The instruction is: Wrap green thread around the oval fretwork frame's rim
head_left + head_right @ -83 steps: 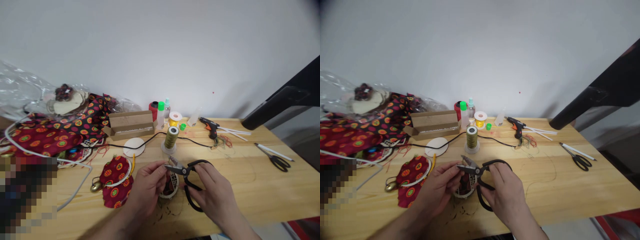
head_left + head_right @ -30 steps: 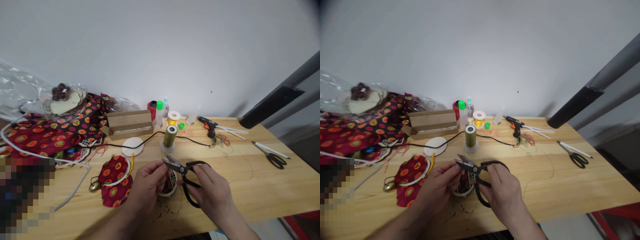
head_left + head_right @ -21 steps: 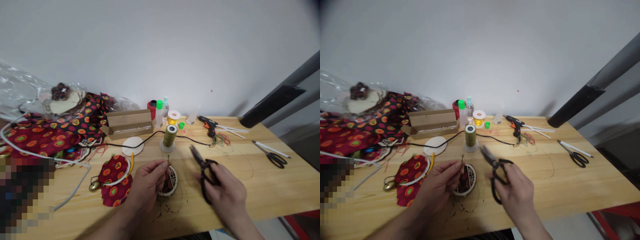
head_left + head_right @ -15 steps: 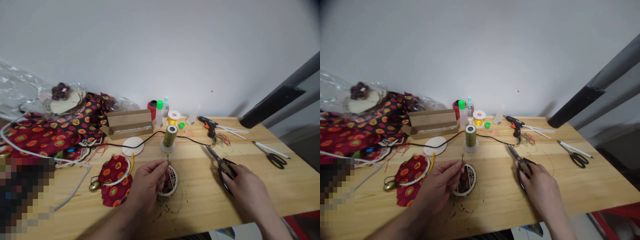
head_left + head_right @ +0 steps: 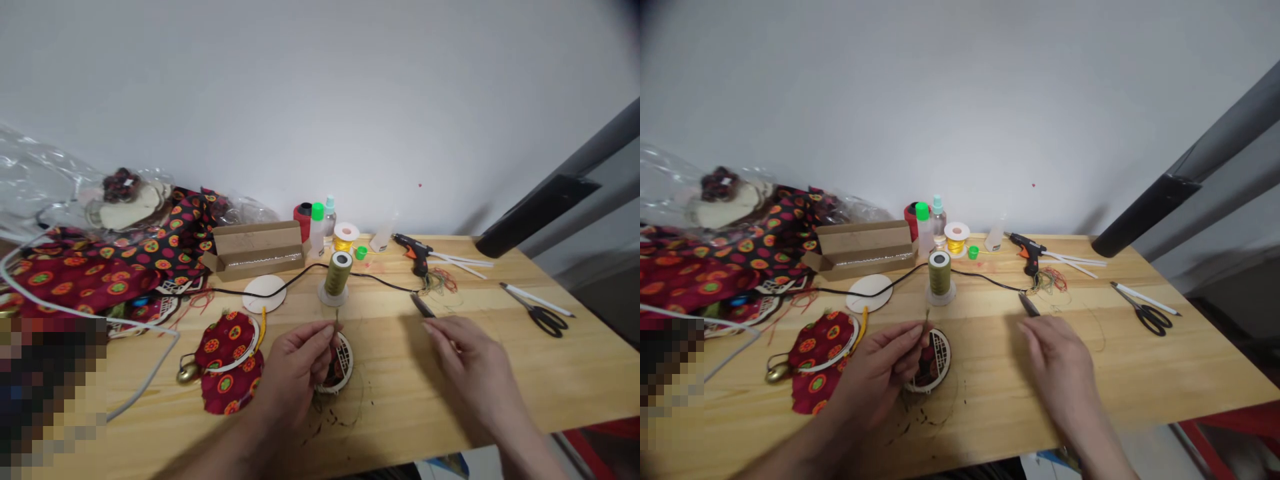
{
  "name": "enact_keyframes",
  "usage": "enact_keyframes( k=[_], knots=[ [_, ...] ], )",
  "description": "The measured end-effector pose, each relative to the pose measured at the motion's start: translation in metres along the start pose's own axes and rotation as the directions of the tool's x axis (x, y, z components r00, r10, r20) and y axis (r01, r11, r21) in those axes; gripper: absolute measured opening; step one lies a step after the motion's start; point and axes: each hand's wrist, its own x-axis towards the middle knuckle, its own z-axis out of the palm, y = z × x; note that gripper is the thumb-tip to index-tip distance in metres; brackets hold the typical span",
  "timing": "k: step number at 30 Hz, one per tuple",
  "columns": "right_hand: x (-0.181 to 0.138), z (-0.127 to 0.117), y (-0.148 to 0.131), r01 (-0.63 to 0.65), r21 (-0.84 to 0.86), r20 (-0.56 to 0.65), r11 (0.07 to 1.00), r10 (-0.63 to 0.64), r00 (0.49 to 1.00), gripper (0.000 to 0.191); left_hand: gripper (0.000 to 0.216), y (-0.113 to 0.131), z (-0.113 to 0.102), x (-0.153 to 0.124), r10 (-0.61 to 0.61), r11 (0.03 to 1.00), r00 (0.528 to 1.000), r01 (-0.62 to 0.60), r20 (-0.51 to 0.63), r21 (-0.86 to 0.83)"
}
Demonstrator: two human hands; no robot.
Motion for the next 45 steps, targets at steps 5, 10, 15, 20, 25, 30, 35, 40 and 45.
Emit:
enact_keyframes(
  k=[5,10,15,20,25,30,35,40,45],
  knots=[
    [0.019,0.029,-0.063,-0.389,0.590,0.424,0.708,0.138,0.895,0.019,0.022,-0.002,0.000,-0.002,-0.027,0.999,1.000,0.026,0.012,0.044],
    [0.030,0.049,-0.080,-0.650,0.689,0.630,0.321,0.177,0.756,0.024,0.021,-0.002,0.000,-0.003,-0.043,0.997,0.999,0.041,0.028,0.069],
    [0.032,0.051,-0.080,-0.659,0.716,0.640,0.231,0.162,0.751,0.020,0.020,-0.001,0.001,-0.003,-0.032,0.995,0.997,0.025,0.071,0.092],
    [0.030,0.052,-0.079,-0.654,0.723,0.642,0.224,0.133,0.755,0.015,0.019,-0.002,0.000,-0.003,-0.041,0.995,0.994,0.031,0.102,0.097],
    [0.029,0.054,-0.080,-0.647,0.728,0.636,0.226,0.129,0.761,0.019,0.022,-0.003,-0.001,-0.004,-0.065,0.993,0.990,0.051,0.126,0.105],
    [0.029,0.052,-0.081,-0.626,0.735,0.602,0.262,0.173,0.779,0.025,0.025,-0.002,0.000,-0.004,-0.083,0.988,0.984,0.060,0.157,0.144],
    [0.028,0.054,-0.075,-0.541,0.807,0.496,0.236,0.226,0.839,0.021,0.025,-0.003,0.001,-0.004,-0.096,0.975,0.979,0.056,0.179,0.216],
    [0.036,0.040,-0.068,-0.434,0.895,0.399,0.100,0.252,0.882,0.022,0.028,-0.004,-0.001,-0.005,-0.117,0.949,0.973,0.052,0.196,0.311],
    [0.045,0.009,-0.055,-0.318,0.940,0.273,0.125,0.285,0.919,0.025,0.028,-0.001,-0.003,-0.008,-0.177,0.931,0.956,0.085,0.236,0.354]
  ],
)
